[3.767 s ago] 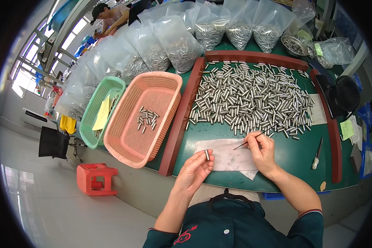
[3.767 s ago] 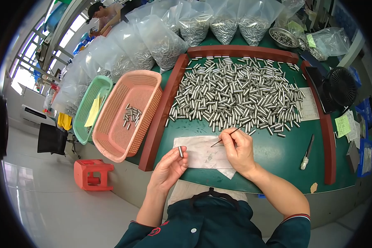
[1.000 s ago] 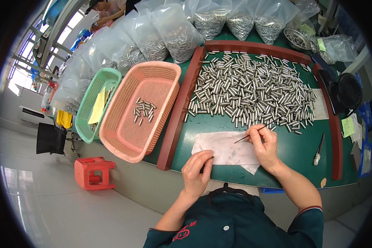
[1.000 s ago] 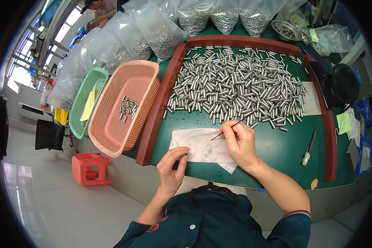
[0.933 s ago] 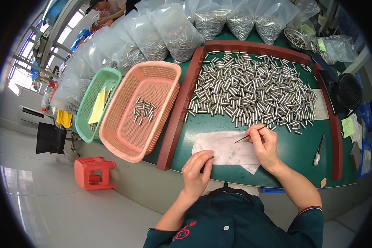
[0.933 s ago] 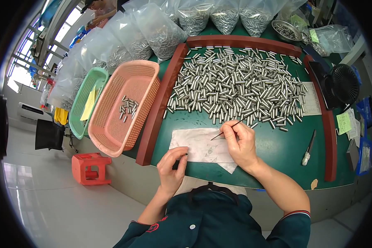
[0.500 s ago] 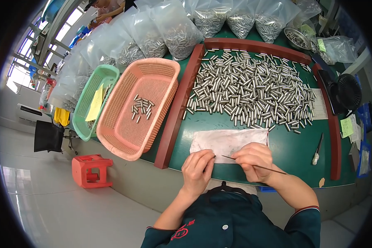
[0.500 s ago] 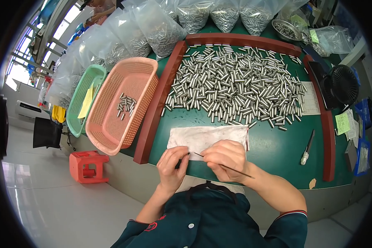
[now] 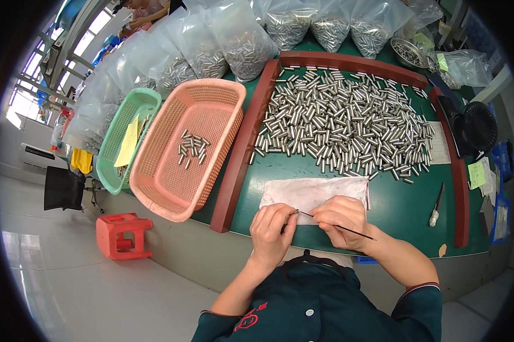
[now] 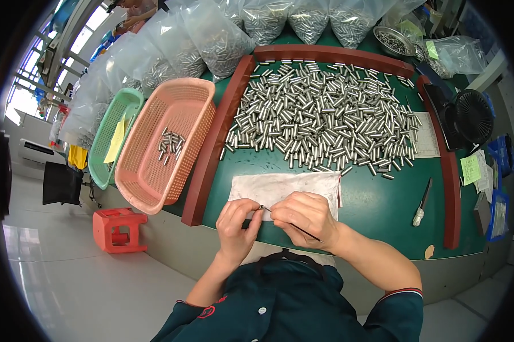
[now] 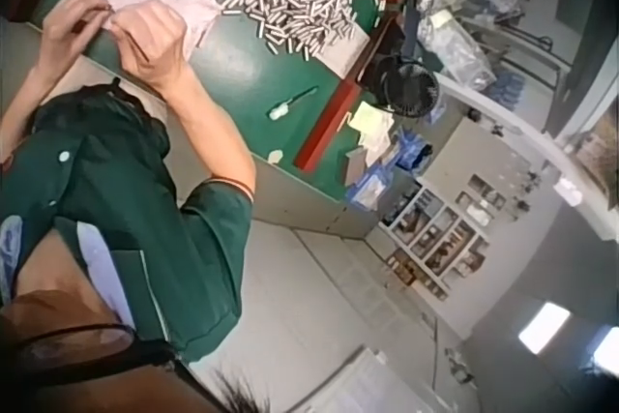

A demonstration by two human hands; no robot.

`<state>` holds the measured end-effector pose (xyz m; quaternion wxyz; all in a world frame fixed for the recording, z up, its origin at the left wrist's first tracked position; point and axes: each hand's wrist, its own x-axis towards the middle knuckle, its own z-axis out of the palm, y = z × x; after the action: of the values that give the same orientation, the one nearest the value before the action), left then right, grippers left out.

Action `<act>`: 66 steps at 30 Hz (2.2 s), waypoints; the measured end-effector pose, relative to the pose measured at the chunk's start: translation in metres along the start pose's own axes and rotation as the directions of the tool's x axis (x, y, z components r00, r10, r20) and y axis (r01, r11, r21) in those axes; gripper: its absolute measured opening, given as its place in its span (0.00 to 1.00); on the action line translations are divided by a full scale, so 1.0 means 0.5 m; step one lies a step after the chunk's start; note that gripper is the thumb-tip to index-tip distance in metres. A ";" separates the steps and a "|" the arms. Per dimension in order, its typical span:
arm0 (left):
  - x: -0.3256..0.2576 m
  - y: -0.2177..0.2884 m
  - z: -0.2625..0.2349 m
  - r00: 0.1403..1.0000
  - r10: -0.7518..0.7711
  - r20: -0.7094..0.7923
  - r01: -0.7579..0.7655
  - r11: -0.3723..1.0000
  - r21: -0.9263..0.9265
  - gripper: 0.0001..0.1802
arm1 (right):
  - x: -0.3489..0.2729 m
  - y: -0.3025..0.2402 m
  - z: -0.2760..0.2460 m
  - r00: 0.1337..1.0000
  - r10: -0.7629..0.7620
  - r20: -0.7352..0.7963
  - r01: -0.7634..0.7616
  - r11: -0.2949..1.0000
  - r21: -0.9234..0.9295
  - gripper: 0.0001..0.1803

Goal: Inspecting and sorting small metal cylindrical components from a central pile into a pink plastic basket.

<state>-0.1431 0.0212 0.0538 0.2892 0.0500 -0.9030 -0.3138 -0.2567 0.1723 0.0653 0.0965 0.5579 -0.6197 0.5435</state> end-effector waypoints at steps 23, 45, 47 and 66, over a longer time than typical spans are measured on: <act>0.008 0.001 -0.012 0.999 -0.003 0.050 0.001 0.999 0.033 0.08 | 0.005 -0.007 -0.014 0.978 -0.189 0.088 0.205 0.948 -0.244 0.11; 0.078 0.021 -0.169 0.965 0.108 -0.240 -0.070 0.984 0.163 0.18 | -0.002 -0.016 -0.032 0.994 0.029 -0.109 -0.052 0.975 -0.215 0.01; 0.062 0.023 -0.127 0.992 0.094 -0.082 -0.084 0.990 0.113 0.15 | 0.007 -0.012 -0.038 0.993 -0.006 -0.120 -0.023 0.972 -0.235 0.01; 0.109 -0.027 -0.014 0.942 0.025 0.334 -0.132 0.944 0.302 0.13 | -0.133 -0.113 -0.111 0.934 0.336 -0.125 -0.340 0.723 -0.601 0.19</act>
<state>-0.1855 -0.0082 0.0767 0.1368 0.0075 -0.9783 -0.1553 -0.2150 0.2667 0.0704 0.1738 0.3717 -0.8529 0.3229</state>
